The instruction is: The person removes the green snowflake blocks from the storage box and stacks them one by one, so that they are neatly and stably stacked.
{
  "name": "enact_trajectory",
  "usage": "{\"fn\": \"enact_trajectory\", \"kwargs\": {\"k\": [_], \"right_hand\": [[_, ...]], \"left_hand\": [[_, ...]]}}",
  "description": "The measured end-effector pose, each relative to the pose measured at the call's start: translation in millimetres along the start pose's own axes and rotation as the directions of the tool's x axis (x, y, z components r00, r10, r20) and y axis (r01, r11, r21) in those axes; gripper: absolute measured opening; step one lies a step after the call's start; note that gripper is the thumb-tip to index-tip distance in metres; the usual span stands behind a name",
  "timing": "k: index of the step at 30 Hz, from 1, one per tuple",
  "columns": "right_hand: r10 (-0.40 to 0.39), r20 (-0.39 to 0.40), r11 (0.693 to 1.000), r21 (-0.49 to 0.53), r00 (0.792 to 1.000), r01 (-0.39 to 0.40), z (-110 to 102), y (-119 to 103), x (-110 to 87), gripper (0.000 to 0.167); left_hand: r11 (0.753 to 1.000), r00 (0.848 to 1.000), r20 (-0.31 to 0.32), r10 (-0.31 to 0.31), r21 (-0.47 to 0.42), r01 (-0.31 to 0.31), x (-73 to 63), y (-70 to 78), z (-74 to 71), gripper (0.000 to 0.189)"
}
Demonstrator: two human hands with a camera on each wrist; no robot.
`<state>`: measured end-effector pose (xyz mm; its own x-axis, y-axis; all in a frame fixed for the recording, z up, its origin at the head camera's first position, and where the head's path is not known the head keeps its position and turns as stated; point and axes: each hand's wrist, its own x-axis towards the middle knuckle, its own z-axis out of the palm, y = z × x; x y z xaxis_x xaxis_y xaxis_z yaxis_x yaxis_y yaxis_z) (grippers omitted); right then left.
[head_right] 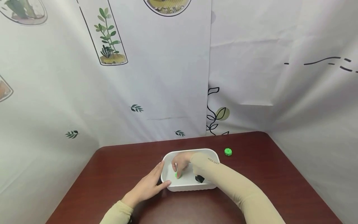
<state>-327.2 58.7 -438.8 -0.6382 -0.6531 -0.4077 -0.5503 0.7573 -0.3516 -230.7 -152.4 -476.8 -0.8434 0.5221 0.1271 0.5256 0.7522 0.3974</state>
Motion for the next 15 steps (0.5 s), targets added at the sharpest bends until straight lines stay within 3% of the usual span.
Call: {"fn": "enact_trajectory", "kwargs": {"k": [15], "right_hand": [[-0.003,0.003,1.000,0.008,1.000,0.003,-0.4,3.5,0.0,0.022]], "left_hand": [[1.000,1.000,-0.001,-0.003,-0.001,0.003,0.6,0.6,0.6,0.099]]}}
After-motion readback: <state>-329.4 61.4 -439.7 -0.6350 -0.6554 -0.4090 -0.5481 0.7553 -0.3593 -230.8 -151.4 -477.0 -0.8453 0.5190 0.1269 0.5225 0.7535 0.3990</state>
